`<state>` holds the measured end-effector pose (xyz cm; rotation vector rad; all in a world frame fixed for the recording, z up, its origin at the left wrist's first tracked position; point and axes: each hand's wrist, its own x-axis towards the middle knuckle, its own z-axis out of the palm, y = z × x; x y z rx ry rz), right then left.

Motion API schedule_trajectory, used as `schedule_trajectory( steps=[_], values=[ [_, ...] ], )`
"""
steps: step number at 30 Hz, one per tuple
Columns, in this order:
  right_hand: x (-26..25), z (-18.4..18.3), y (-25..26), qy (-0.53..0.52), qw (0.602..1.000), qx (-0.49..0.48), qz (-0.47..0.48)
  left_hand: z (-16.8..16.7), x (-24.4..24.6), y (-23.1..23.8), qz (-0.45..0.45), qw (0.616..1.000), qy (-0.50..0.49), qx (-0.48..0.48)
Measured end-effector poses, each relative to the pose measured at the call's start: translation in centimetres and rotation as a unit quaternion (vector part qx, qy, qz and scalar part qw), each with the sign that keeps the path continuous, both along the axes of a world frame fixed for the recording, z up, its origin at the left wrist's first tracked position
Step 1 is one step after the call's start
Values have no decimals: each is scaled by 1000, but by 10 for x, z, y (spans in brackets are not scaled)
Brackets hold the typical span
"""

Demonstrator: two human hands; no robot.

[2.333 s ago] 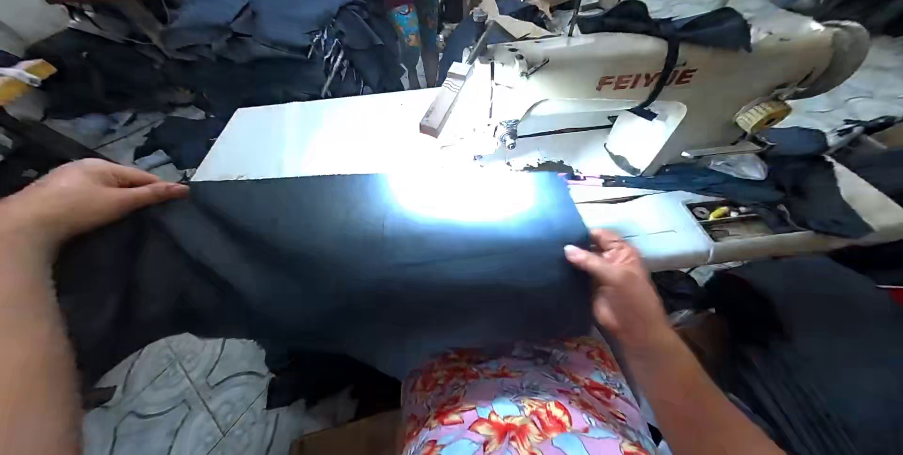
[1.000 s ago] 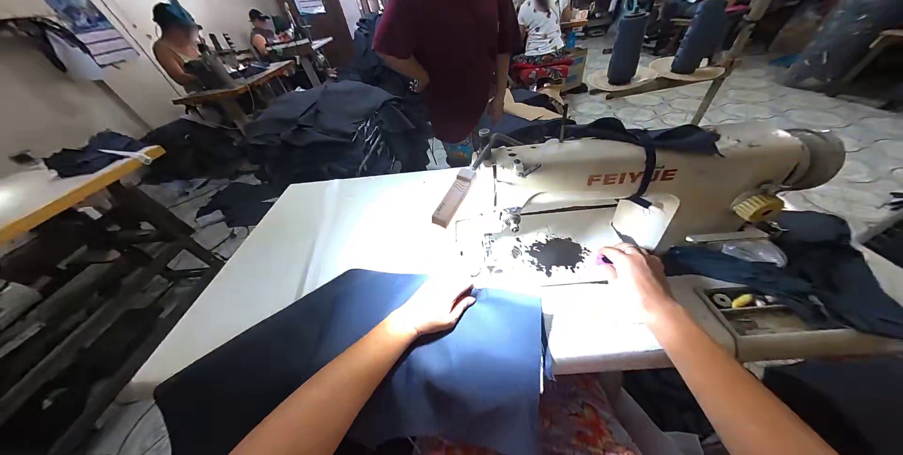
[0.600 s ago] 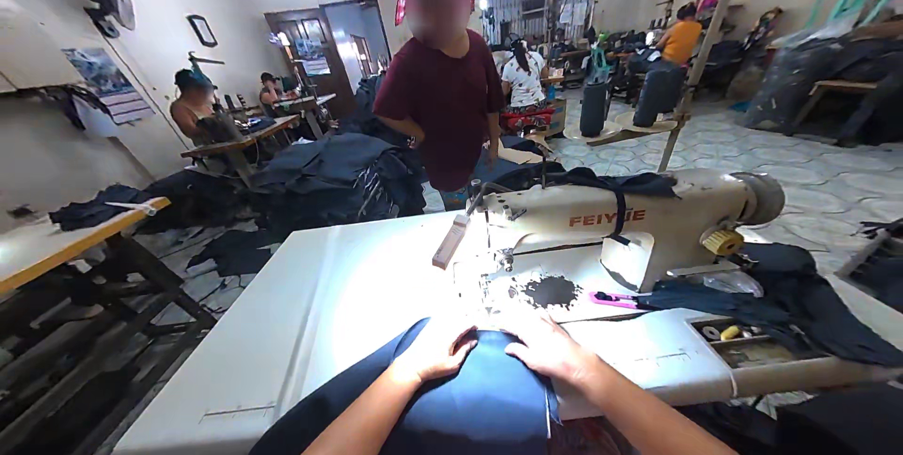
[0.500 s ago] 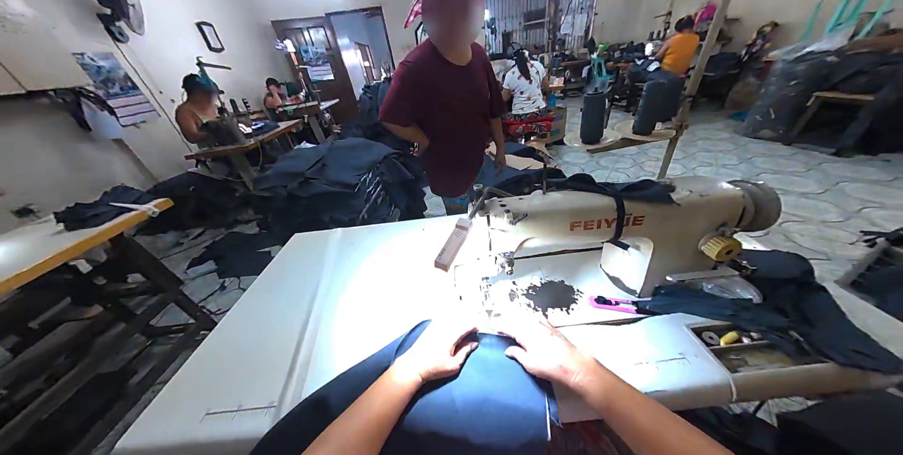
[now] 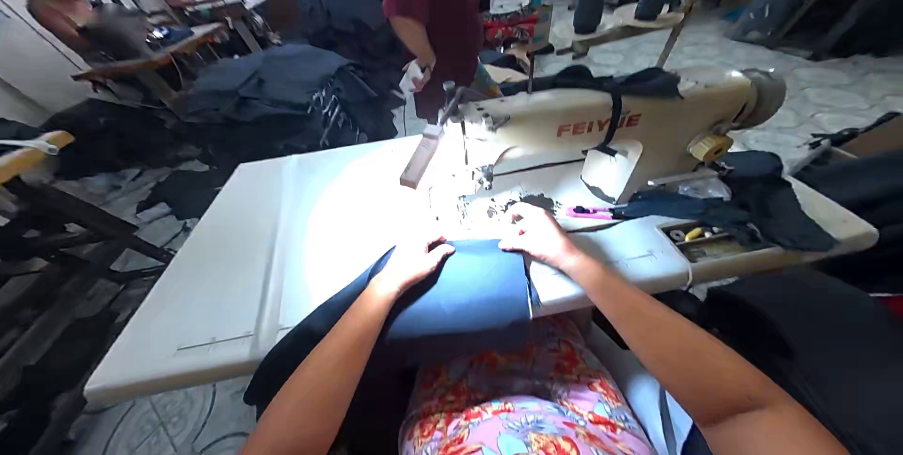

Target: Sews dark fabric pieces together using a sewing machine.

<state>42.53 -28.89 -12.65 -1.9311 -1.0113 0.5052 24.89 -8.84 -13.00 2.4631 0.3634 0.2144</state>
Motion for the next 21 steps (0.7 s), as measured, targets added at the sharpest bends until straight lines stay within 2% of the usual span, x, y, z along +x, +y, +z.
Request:
schedule_trajectory(
  steps=[6, 14, 21],
  values=[
    [-2, -1, 0, -52, 998, 34, -24, -5, -1, -2, 18, 997, -70, 10],
    [-11, 7, -4, -117, 992, 41, 5, -4, -4, -4, 23, 991, -127, 23],
    [-16, 9, -9, -141, 978, 150, 15, 0, -13, -8, 31, 989, -146, 15]
  ],
)
